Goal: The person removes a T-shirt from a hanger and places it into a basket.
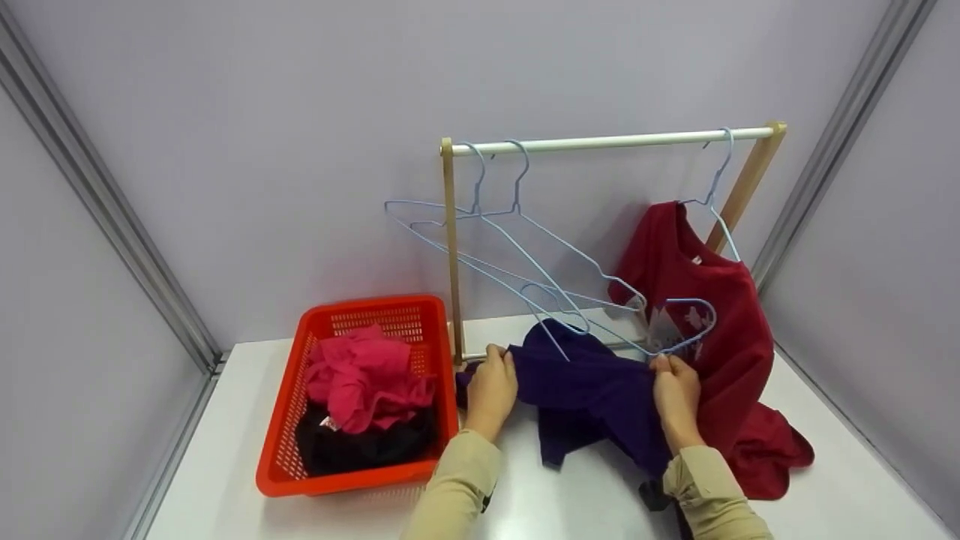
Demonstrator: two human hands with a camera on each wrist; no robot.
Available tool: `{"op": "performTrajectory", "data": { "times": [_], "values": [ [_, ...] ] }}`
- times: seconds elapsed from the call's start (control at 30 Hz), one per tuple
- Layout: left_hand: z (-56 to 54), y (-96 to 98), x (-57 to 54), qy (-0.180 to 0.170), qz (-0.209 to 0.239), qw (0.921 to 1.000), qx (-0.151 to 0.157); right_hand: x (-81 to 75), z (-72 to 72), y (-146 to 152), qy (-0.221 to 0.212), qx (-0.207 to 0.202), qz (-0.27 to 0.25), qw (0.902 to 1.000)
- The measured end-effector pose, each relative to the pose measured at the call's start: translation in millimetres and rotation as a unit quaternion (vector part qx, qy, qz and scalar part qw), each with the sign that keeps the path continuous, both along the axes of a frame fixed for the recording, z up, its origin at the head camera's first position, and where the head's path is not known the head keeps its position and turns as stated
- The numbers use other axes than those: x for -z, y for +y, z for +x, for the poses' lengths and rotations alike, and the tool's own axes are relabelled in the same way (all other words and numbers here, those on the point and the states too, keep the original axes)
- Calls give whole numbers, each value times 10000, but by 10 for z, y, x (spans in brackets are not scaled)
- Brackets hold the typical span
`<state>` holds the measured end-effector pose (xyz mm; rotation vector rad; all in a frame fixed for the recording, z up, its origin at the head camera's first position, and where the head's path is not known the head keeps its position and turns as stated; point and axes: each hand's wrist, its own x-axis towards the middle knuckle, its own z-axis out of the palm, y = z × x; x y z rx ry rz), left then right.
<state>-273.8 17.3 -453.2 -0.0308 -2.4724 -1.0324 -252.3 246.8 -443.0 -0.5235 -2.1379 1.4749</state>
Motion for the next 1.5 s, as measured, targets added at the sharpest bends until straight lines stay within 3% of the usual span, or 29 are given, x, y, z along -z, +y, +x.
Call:
{"op": "performTrajectory", "data": {
  "times": [0.43,0.63,0.93,1.13,1.33,1.5],
  "values": [
    [75,128,31,-347,112,9988,331,49,-35,-16,-320,75,315,9990],
    [101,199,38,-375,268,9963,728,21,-32,-93,-314,-20,372,9988],
    [215,344,-1,-192,587,9900,1267,-75,-85,-273,165,-128,109,9997],
    [292,439,5,36,801,9831,1647,-129,-106,-386,199,-262,-405,9986],
    [383,548,0,33,1109,9745,1952,-183,-88,-523,203,-389,-617,9971],
    [482,638,19,-20,1014,9711,2161,-229,-65,-626,224,-482,-587,9969]
  ]
}}
